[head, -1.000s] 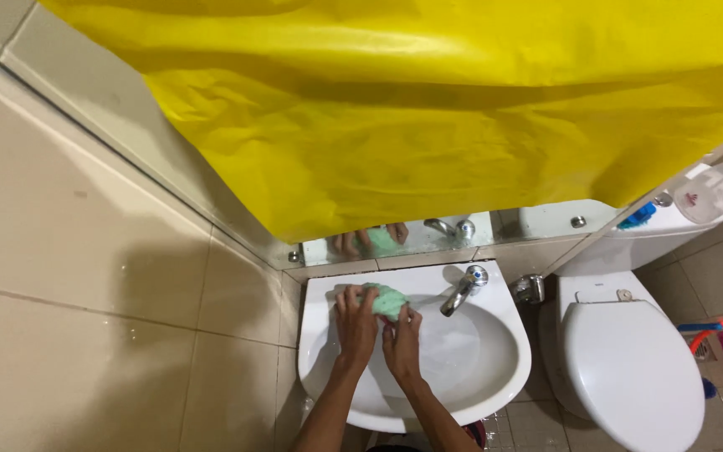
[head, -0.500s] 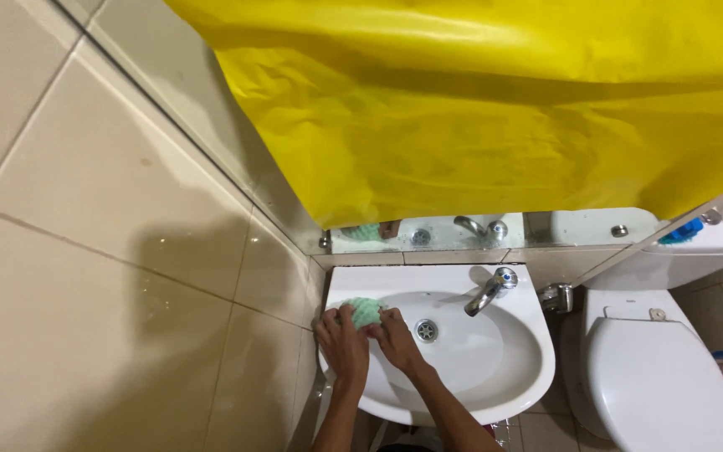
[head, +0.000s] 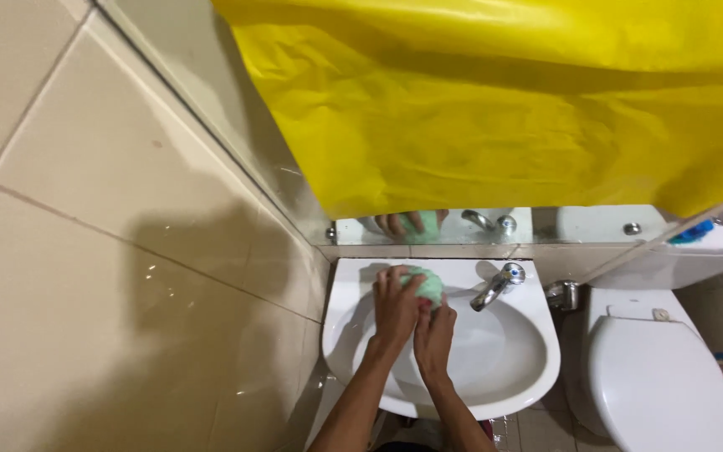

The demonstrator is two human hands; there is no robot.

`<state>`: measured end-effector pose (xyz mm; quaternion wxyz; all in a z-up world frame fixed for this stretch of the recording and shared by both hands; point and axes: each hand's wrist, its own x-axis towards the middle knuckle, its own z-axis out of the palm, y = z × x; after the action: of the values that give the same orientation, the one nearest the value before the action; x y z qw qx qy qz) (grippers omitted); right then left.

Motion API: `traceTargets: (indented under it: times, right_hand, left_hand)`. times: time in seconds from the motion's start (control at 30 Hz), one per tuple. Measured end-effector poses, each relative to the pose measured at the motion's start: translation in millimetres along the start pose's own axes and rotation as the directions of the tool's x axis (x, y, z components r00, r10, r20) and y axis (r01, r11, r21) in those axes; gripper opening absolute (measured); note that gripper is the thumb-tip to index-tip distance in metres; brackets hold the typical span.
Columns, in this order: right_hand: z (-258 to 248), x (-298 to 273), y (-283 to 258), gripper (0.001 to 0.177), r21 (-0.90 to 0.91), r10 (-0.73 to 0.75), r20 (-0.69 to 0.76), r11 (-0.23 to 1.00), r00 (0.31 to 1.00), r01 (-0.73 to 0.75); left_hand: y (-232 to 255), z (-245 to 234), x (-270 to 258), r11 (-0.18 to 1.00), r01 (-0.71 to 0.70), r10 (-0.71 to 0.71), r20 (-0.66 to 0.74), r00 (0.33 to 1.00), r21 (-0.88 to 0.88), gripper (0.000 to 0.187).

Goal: Cleaning a bathroom sink and faucet using a sponge and water, then wiping the mirror.

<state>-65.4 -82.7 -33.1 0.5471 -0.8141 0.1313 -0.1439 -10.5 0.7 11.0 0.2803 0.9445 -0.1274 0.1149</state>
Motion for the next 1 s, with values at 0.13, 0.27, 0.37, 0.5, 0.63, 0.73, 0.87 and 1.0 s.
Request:
traceTargets:
  times: [0.13,0.27,0.37,0.5,0.63,0.73,0.87,1.0]
  right_hand:
    - [25.6,3.0,1.2,0.061,-0.056,-0.070,0.025,0.996,0.997,0.071]
    - [53.0,-3.0,-5.5,0.068,-0.056,0.002,0.115,0.998,0.993,0.005]
    - [60.4,-16.3,-26.6,0.068,0.032,-0.027,0.202,0.999,0.979,0.021]
    - [72.0,-29.7,-25.6,0.068,0.018,0.026,0.385,0.999,0.923,-0.036]
    - [77.2,-40.0,-13.4,0.044,-0.013,0.031,0.493,1.000,0.870,-0.028]
    - [73.2,-39.7,-15.5,0.066,0.024,-0.041,0.569,0.999,0.821,0.033]
    - [68.7,-42.1,-19.1,0.060,-0.014,-0.052,0.703,0.996,0.709,0.086]
    - [69.5,-35.9,4.7,0.060,0.102,-0.230,0.775,0.965,0.588,0.242]
  left_hand:
    - [-0.1,-26.0,5.0,0.998,0.069,-0.069,-0.017,0.997,0.012,0.041]
    - [-37.4,-37.2,-15.4,0.957,0.283,-0.283,-0.008,0.959,0.064,0.043]
    - [-57.5,-41.4,-41.0,0.939,0.331,-0.328,-0.047,0.943,0.087,0.042]
    - [-35.5,-77.1,-59.9,0.903,0.401,-0.387,-0.114,0.915,0.155,0.046]
    - [-23.9,-88.5,-80.0,0.796,0.582,-0.592,0.016,0.805,0.166,0.043]
    - [-25.5,-87.3,-99.0,0.807,0.576,-0.581,0.003,0.814,0.130,0.069]
    - [-21.3,-79.4,-127.0,0.733,0.677,-0.676,-0.040,0.736,0.064,0.056]
    - [-14.4,-69.4,-157.9,0.724,0.683,-0.676,-0.093,0.731,0.098,0.056]
